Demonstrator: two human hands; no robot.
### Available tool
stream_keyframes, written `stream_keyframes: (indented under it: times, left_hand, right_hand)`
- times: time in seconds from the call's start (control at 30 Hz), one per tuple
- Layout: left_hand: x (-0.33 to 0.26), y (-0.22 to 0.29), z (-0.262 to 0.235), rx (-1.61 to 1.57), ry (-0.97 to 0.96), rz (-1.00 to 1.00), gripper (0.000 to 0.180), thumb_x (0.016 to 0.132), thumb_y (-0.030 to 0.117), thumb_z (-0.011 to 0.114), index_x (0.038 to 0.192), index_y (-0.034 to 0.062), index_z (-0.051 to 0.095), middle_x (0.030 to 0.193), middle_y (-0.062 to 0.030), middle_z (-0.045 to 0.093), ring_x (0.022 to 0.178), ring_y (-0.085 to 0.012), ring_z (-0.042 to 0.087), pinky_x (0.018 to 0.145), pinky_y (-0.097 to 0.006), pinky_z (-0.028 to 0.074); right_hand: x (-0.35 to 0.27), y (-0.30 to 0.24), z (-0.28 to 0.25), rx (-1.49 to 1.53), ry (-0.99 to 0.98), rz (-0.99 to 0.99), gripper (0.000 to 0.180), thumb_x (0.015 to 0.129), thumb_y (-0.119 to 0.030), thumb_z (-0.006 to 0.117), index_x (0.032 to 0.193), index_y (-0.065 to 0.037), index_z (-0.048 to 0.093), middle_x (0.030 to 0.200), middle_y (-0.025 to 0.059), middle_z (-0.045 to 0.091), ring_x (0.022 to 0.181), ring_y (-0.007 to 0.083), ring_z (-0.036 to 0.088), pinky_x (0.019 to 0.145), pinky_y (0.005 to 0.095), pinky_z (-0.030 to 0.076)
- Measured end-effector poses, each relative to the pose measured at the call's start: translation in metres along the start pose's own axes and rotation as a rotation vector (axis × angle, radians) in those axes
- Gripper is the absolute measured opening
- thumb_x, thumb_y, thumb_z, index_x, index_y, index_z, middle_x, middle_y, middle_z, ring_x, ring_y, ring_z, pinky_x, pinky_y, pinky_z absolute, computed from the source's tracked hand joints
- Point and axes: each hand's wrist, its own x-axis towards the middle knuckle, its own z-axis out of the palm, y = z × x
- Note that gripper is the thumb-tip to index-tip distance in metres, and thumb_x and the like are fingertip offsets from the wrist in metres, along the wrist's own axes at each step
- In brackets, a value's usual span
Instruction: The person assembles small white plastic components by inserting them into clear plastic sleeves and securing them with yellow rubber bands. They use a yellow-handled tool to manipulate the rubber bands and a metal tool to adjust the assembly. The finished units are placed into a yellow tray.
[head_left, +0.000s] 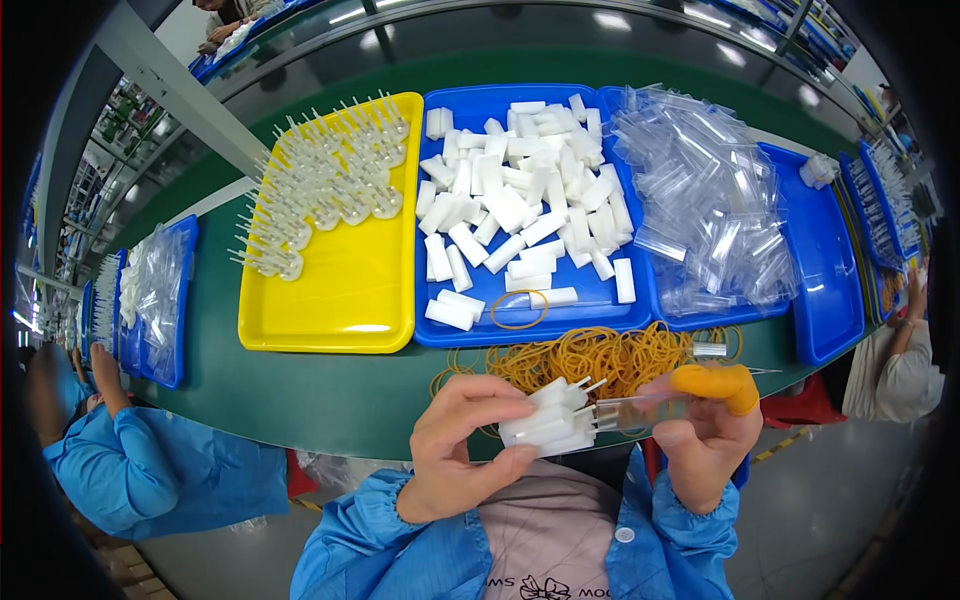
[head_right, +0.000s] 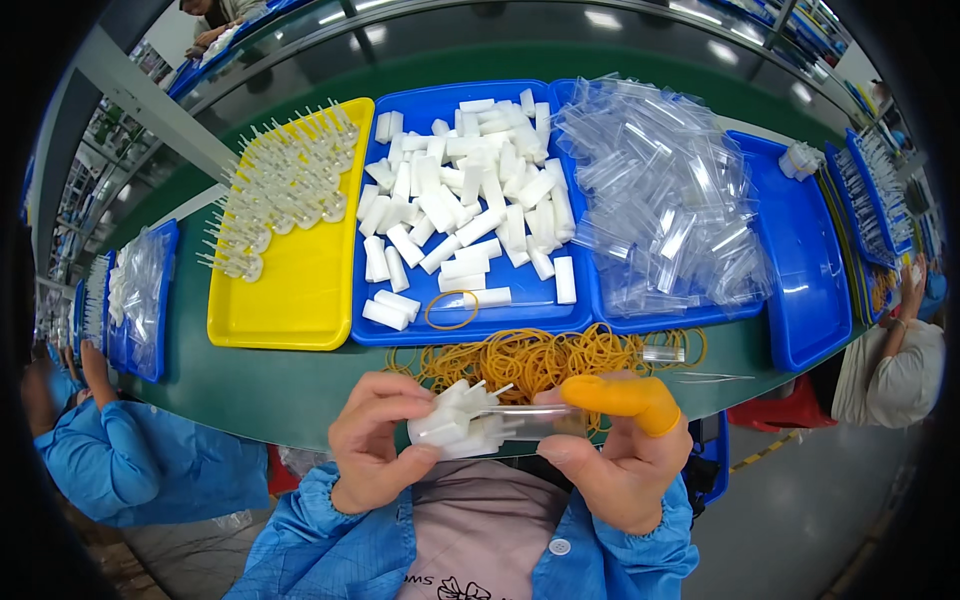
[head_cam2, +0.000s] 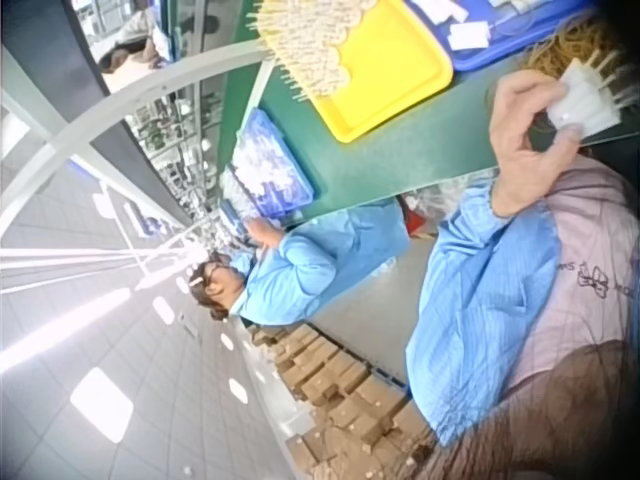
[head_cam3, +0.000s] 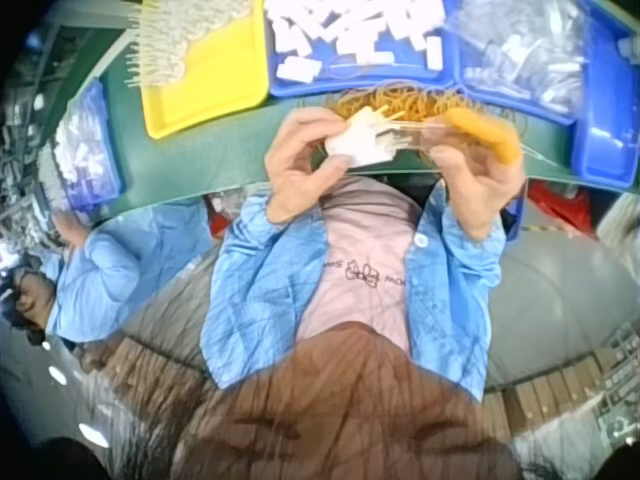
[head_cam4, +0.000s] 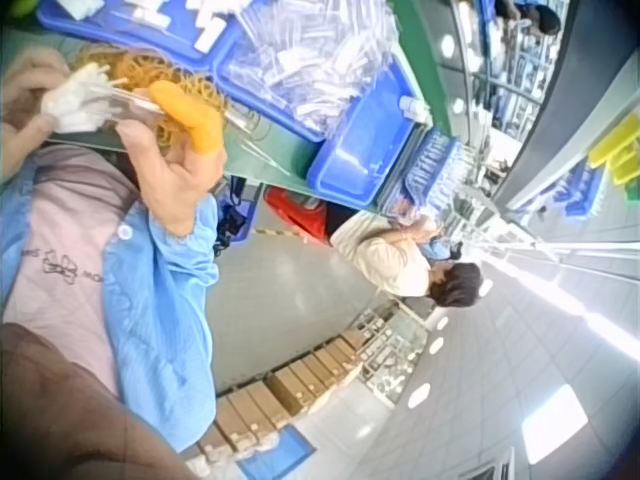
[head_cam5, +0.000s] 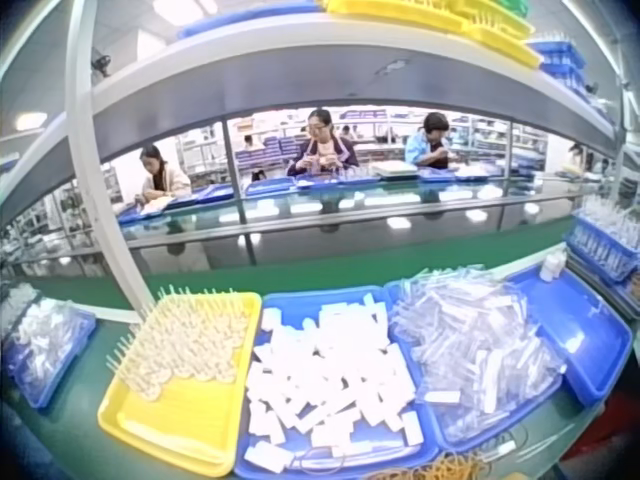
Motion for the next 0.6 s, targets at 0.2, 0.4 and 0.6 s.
stream_keyframes:
  times: [0.2,0.4,0.6]
  left_hand:
    - [0.0018,0.0039,0.0034,0.01,0.011,-0.008,0.034,0.067,0.007,0.073,0.098,-0.003,0.063,0.103,-0.0154,0.054,0.092,-0.0219,0.055,0.081,-0.032,0.045]
    - [0.0034,0.0043,0.0045,0.027,0.026,0.005,0.031,0.067,0.008,0.073,0.095,-0.0026,0.065,0.101,-0.0158,0.057,0.09,-0.022,0.056,0.079,-0.032,0.045]
    - [0.0066,0.0056,0.0014,0.108,0.06,0.055,0.035,0.065,0.001,0.075,0.099,0.0015,0.067,0.101,-0.0129,0.058,0.086,-0.0197,0.06,0.072,-0.028,0.05]
  right_hand:
    - [0.0004,-0.0017,0.0017,0.048,-0.033,0.137,0.037,0.066,-0.002,0.078,0.097,0.003,0.06,0.088,0.0133,0.066,0.082,0.0208,0.065,0.076,0.0297,0.049]
    - [0.001,-0.0027,0.0051,-0.027,-0.08,0.082,0.035,0.064,-0.004,0.08,0.093,0.002,0.061,0.086,0.0135,0.067,0.08,0.0209,0.065,0.074,0.0299,0.049]
    - [-0.0045,0.0016,0.0101,-0.244,-0.104,-0.121,0.039,0.064,-0.007,0.082,0.096,0.001,0.059,0.085,0.0145,0.067,0.077,0.0216,0.065,0.071,0.0304,0.05]
